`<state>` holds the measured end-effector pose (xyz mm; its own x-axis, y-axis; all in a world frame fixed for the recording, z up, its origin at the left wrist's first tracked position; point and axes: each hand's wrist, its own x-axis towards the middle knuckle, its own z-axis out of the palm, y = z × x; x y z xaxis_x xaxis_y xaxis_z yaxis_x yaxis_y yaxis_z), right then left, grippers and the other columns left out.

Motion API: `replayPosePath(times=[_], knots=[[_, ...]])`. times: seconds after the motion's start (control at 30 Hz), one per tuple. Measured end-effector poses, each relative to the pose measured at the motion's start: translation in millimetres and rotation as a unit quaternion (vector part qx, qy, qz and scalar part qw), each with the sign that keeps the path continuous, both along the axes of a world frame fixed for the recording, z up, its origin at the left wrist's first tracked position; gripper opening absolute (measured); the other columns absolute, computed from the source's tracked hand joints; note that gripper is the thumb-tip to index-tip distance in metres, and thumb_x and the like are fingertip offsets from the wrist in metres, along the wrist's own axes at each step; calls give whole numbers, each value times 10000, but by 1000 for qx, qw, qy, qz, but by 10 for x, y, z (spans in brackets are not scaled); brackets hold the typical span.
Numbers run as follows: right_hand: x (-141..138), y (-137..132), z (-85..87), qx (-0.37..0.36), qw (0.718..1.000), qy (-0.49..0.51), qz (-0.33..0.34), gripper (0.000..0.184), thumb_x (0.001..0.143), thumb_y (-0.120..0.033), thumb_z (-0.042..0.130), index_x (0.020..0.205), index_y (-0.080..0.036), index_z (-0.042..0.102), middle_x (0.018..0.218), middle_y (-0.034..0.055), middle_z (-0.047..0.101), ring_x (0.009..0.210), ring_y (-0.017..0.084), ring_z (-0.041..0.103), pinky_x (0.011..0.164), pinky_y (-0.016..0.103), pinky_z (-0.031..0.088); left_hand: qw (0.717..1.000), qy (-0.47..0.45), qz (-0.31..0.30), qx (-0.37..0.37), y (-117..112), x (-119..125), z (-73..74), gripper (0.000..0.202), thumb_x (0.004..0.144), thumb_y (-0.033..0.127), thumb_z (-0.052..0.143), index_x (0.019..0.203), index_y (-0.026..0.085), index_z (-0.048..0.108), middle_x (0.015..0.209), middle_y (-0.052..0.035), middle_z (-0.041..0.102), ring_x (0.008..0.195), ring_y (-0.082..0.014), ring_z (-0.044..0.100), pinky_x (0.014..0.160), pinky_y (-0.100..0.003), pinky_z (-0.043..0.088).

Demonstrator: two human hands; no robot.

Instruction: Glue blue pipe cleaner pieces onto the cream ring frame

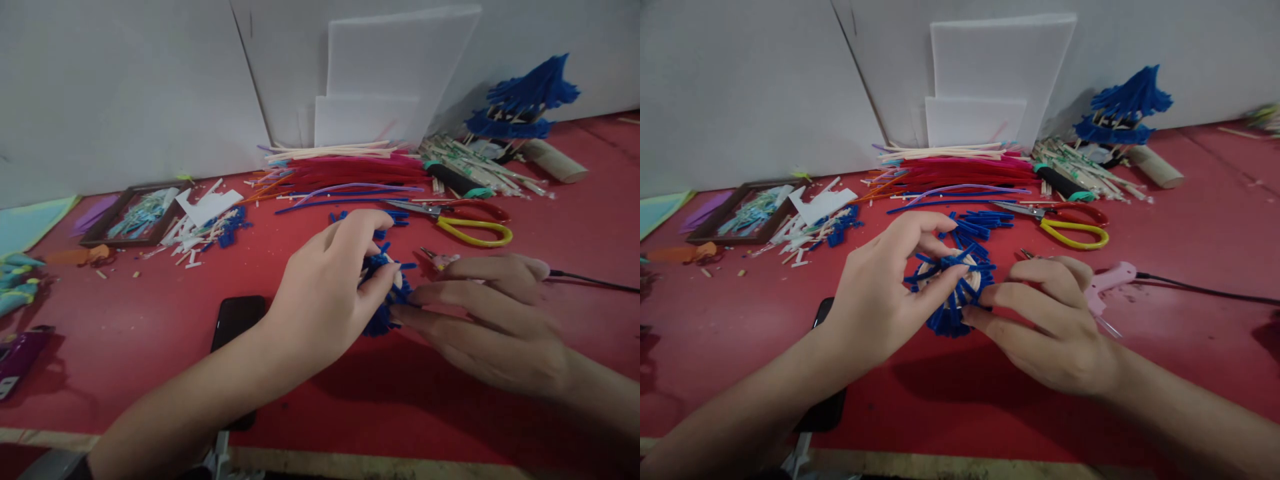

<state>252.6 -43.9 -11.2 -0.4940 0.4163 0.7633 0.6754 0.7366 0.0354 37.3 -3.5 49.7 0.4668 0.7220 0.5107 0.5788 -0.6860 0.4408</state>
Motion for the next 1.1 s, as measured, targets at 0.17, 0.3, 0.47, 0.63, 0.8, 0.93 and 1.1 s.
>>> replayPosePath(times=[0.17,0.3,0.47,0.63,0.8,0.93,1.1], knots=[[-10,10,-12,1,1000,24,6,185,891,-156,771,1000,-301,733,888,-28,761,952,200,623,792,389,478,1000,-1,-3,1,-2,-6,-7,303,906,103,729,1184,167,628,1000,-17,776,929,-138,760,780,-213,562],[9,-4,-22,-7,1000,3,2,219,883,-135,766,1004,-314,736,911,-41,772,967,200,629,796,392,495,1000,-3,-3,-6,2,-9,-9,294,915,111,715,1186,182,624,999,-16,774,927,-145,759,775,-219,561],[28,18,-12,-11,1000,5,3,197,909,-162,746,1020,-325,734,913,-36,775,969,206,637,803,401,494,1000,-5,-10,-10,0,4,-7,283,917,125,720,1178,175,623,995,-24,775,930,-149,757,781,-222,559],[107,76,57,5,997,-45,69,243,1034,-475,577,1103,-297,726,904,3,773,988,221,640,818,417,527,1000,-12,-14,-23,24,-20,10,201,905,115,722,1050,195,608,973,-11,764,904,-146,757,743,-232,553],[94,183,73,-31,999,-18,34,239,1006,-164,556,1231,-182,636,1078,96,766,1041,225,685,922,421,576,997,-34,-41,-51,74,-57,50,224,869,84,756,987,192,599,938,3,759,879,-133,752,756,-224,558],[40,249,1,-50,999,0,20,249,989,-193,619,1237,-184,607,1122,114,757,1118,236,699,932,418,604,994,-6,-90,-58,105,-87,83,208,883,75,750,993,184,611,957,2,769,890,-135,755,784,-233,565],[41,226,-20,-26,999,6,39,257,933,-245,728,1168,-208,630,983,64,764,978,218,718,842,407,610,985,-8,-124,-119,132,-141,153,260,917,25,679,1113,180,607,1028,-19,786,968,-134,779,866,-236,597]])
